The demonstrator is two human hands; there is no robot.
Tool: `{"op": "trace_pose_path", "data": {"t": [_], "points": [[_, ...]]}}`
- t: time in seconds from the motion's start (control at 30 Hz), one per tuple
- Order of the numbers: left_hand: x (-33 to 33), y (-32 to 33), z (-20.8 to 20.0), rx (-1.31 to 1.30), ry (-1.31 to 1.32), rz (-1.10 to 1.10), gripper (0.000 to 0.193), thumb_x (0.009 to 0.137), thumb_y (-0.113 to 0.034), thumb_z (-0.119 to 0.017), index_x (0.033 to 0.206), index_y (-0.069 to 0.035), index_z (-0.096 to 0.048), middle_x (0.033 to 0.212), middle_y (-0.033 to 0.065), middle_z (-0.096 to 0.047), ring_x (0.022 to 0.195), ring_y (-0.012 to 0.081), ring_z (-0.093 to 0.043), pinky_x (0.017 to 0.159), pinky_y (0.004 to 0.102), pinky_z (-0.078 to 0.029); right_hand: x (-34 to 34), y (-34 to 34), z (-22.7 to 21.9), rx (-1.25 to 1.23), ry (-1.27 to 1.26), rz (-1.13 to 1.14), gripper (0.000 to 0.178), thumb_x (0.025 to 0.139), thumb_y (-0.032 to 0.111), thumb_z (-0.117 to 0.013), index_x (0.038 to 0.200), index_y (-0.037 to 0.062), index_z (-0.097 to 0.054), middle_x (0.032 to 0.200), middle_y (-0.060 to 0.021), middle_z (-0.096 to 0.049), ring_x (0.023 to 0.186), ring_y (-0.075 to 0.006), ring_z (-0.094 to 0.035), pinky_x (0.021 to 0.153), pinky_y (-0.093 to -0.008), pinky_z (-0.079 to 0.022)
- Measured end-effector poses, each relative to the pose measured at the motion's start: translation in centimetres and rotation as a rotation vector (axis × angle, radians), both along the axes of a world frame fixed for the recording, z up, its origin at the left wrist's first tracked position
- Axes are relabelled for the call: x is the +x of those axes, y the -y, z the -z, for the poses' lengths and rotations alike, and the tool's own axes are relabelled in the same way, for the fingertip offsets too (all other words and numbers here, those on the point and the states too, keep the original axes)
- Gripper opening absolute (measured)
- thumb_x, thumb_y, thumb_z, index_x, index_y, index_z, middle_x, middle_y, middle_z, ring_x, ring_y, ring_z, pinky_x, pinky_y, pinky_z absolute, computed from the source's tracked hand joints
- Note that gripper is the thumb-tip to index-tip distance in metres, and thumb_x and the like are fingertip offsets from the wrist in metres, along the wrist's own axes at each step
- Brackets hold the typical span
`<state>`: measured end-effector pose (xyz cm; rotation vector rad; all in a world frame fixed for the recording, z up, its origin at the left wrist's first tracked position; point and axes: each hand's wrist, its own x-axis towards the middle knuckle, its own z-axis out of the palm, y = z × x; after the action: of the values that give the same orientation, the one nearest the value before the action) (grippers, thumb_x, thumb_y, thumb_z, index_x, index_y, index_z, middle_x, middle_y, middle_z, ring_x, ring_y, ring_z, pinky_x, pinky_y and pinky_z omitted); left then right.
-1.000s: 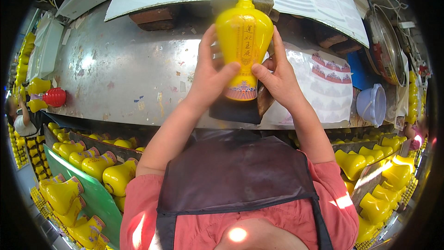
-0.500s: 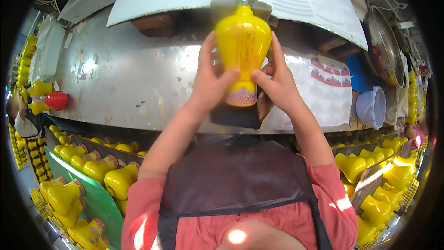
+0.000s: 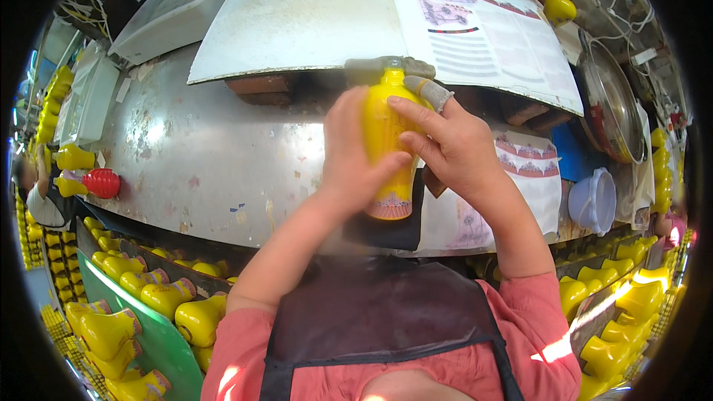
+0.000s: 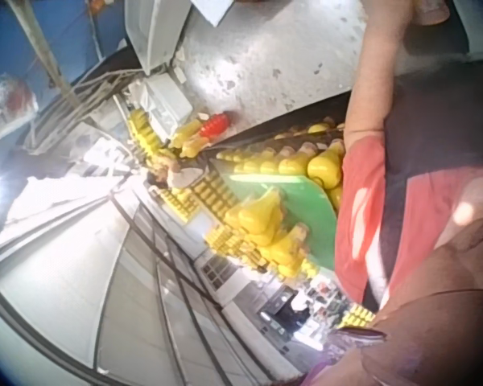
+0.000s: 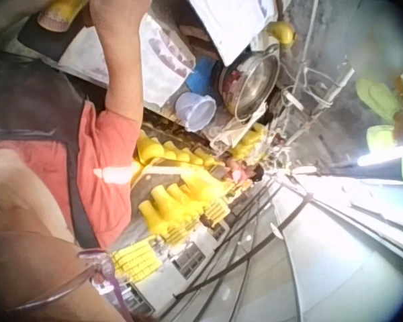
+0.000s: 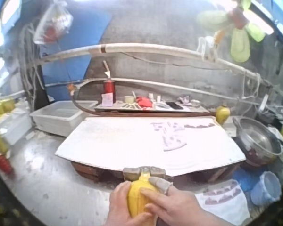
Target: The person applies small decorative stickers to a yellow ceramic vase, smoothing each one with a tool and their fingers. They rotate the vase to access different sides and place multiple stickers in sequence, then set the finished vase aside.
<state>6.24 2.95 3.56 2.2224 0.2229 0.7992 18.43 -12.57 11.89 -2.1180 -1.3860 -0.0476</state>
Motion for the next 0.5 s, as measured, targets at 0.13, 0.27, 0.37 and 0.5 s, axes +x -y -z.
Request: {"op": "trace_pose_path", "data": {"t": [0.13, 0.27, 0.37, 0.5], "points": [[0.2, 0.0, 0.2, 0.022, -0.003, 0.0, 0.1, 0.081, -0.042, -0.08, 0.155, 0.001, -0.029, 0.153, 0.0276, -0.035, 0.142, 0.0478, -0.034, 0.12, 0.0549, -0.029, 0.5, 0.0, 0.2, -0.124, 0.105, 0.033, 0.054, 0.089, 0.023, -0.077, 0.142, 0.0226, -0.065, 0.119, -0.0193, -0.069, 0.085, -0.0374, -0.072, 0.073, -0.0435, -0.059], [0.1, 0.0, 0.3, 0.01, 0.007, 0.025, 0.1, 0.081, -0.041, -0.08, 0.155, 0.002, -0.028, 0.153, 0.0294, -0.035, 0.143, 0.0486, -0.033, 0.121, 0.0553, -0.028, 0.9, 0.0, 0.4, -0.034, 0.133, -0.001, 0.052, 0.09, 0.026, -0.074, 0.141, 0.0231, -0.064, 0.101, -0.0182, -0.066, 0.073, -0.0365, -0.069, 0.065, -0.0446, -0.057], [0.2, 0.0, 0.1, 0.017, -0.033, 0.02, 0.101, 0.081, -0.038, -0.081, 0.155, 0.004, -0.027, 0.155, 0.0298, -0.033, 0.145, 0.049, -0.031, 0.122, 0.0562, -0.026, 1.1, 0.0, 0.5, 0.083, 0.158, -0.102, 0.046, 0.09, 0.024, -0.073, 0.135, 0.0244, -0.068, 0.11, -0.0153, -0.068, 0.071, -0.0351, -0.071, 0.061, -0.0423, -0.059], [0.2, 0.2, -0.3, -0.002, -0.04, 0.021, 0.102, 0.078, -0.036, -0.082, 0.154, 0.005, -0.028, 0.155, 0.0305, -0.034, 0.145, 0.0496, -0.031, 0.122, 0.0571, -0.026, 1.3, 0.1, 0.6, -0.053, 0.122, -0.105, 0.05, 0.091, 0.025, -0.072, 0.139, 0.0299, -0.063, 0.13, -0.0159, -0.066, 0.077, -0.0364, -0.073, 0.066, -0.0431, -0.061]]}}
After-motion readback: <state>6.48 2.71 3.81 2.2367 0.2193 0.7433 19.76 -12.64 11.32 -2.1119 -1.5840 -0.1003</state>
